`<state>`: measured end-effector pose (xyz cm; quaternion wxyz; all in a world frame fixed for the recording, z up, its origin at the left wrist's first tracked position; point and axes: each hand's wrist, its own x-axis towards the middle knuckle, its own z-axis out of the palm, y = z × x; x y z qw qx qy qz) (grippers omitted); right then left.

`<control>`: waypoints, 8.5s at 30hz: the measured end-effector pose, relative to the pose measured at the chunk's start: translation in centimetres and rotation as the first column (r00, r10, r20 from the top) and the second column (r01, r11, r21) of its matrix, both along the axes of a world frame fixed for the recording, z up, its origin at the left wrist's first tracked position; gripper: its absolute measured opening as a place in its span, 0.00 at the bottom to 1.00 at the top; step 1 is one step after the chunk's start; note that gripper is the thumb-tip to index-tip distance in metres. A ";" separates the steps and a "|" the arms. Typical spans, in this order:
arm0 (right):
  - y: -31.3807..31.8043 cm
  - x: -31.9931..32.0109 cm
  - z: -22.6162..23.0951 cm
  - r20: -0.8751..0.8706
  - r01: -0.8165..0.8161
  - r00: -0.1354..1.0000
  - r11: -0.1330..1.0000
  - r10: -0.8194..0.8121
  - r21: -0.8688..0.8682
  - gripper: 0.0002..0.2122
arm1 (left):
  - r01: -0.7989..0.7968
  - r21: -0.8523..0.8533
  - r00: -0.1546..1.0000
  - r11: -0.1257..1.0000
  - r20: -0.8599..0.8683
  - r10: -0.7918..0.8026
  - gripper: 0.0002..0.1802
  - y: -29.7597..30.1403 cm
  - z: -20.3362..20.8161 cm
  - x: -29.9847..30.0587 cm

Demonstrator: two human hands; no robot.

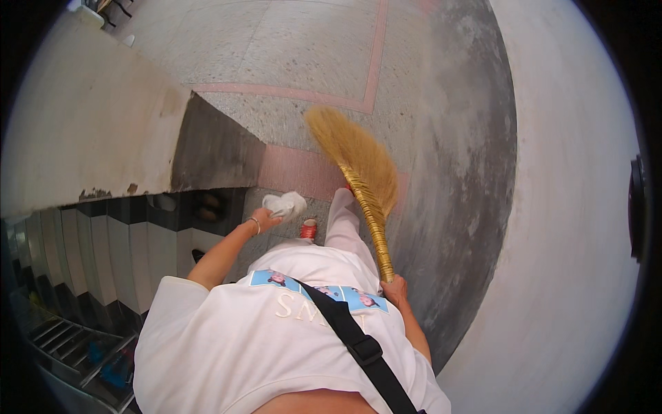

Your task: The person retrieves a broom and dustpan from a storage area and proceeds to sweep the floor of a bedroom. They move a wooden chair to access the area underneath it and sweep around the bed and other furniture. The person also handles a power strip and plugs it into a wall socket.

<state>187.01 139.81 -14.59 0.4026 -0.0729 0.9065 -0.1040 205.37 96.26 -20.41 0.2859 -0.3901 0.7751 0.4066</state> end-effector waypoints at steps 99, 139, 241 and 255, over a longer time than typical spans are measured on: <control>-47.7 -71.3 23.4 -0.321 -0.596 0.433 0.534 0.843 0.599 0.12 | -0.340 0.083 0.940 0.937 0.069 0.335 0.12 -22.0 -4.3 -28.8; -49.7 -48.1 -2.6 0.814 0.253 0.576 0.963 -0.072 -0.094 0.12 | -0.365 0.021 0.925 0.931 0.122 0.360 0.13 -18.5 -6.4 -20.7; -90.7 -54.7 12.6 0.812 -0.322 0.518 0.941 0.268 -0.106 0.12 | -0.792 0.298 0.570 0.534 0.045 0.820 0.17 -39.9 16.2 -18.9; -88.1 -54.2 7.1 0.817 -0.061 0.557 0.988 0.150 -0.140 0.13 | -0.794 0.271 0.585 0.544 0.100 0.805 0.18 -40.2 16.5 -19.1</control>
